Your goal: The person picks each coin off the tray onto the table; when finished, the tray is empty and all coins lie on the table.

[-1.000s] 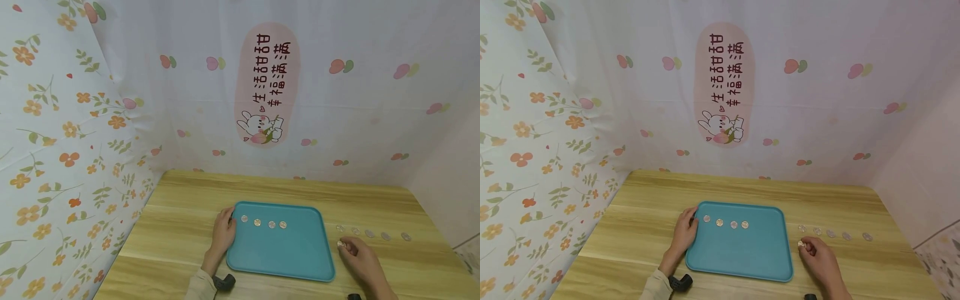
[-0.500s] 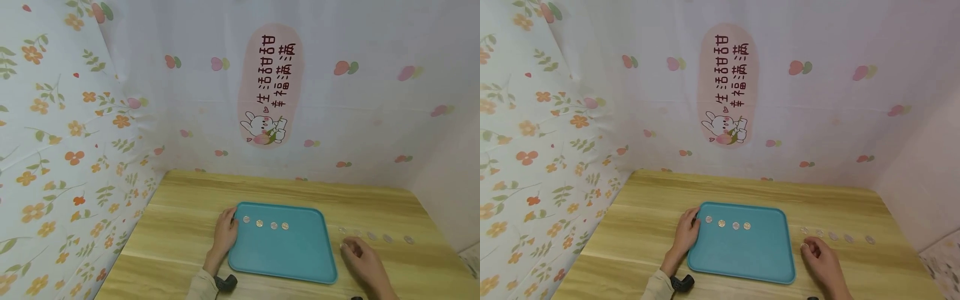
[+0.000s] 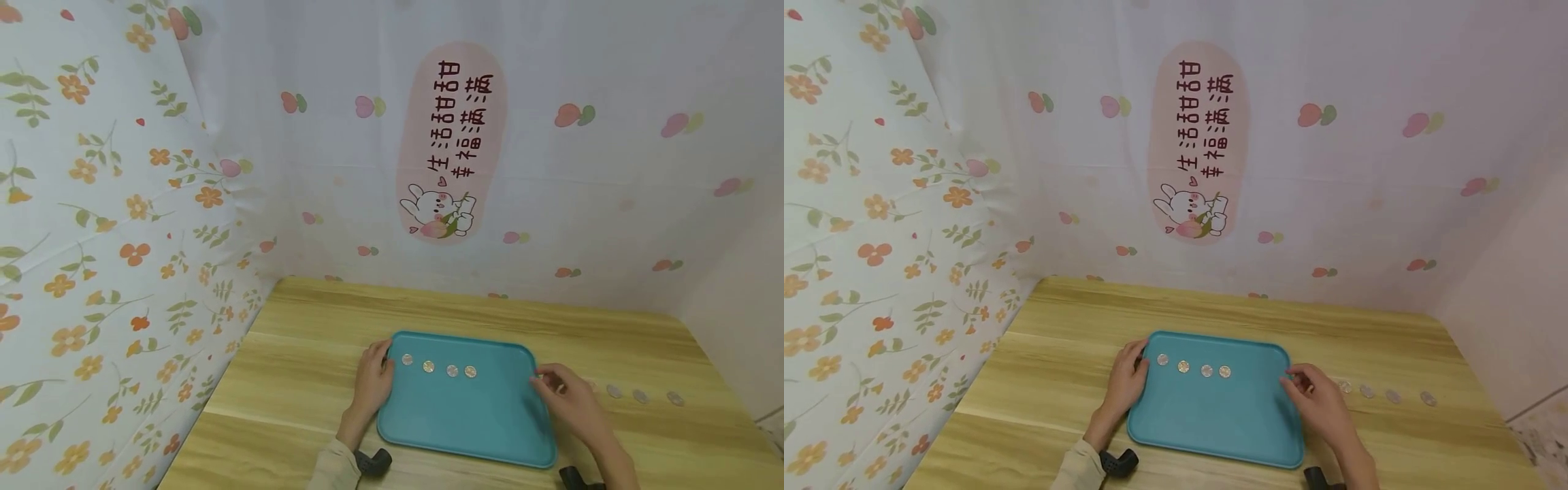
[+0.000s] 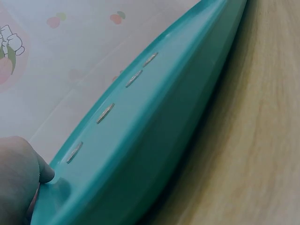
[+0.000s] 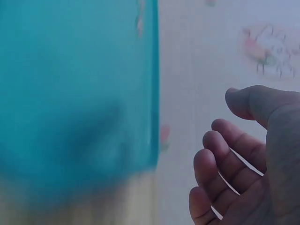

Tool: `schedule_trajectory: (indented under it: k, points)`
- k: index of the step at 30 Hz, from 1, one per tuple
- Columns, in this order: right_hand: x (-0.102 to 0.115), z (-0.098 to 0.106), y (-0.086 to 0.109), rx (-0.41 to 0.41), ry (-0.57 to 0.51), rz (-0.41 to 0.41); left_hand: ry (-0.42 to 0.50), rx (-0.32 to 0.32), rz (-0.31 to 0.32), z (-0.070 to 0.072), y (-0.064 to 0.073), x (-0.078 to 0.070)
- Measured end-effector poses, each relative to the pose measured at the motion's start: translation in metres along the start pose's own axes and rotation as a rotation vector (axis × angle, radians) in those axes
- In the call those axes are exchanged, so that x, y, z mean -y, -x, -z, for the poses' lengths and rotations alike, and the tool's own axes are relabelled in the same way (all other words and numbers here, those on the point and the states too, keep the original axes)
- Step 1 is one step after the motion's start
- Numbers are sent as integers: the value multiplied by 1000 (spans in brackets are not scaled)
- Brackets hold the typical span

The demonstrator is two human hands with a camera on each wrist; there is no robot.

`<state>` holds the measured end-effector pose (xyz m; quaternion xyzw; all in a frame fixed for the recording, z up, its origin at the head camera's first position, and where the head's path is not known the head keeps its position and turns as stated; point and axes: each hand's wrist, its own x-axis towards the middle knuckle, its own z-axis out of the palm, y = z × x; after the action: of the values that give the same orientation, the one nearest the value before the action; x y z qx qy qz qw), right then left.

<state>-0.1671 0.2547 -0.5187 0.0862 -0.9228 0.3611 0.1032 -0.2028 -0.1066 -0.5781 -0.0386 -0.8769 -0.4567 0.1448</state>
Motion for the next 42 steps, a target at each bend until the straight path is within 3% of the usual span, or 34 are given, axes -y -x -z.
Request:
schedule_trajectory:
  k: [10,21,28,32,37,42]
  points:
    - [70,-70,-35,164,-40,118,-5,7,3,0,0,1]
    - [122,-125,-58,241,52,134,4,-10,13,-1,0,2]
    - [135,-155,-64,165,125,220,-32,-8,-36,-2,-3,4]
    - [136,-168,-67,117,177,189,-32,-8,-46,-2,-4,3]
    - [136,-176,-66,145,206,120,-28,-14,-27,-2,-3,3]
    - [135,-178,-67,123,181,125,-36,-11,-26,-1,-3,5]
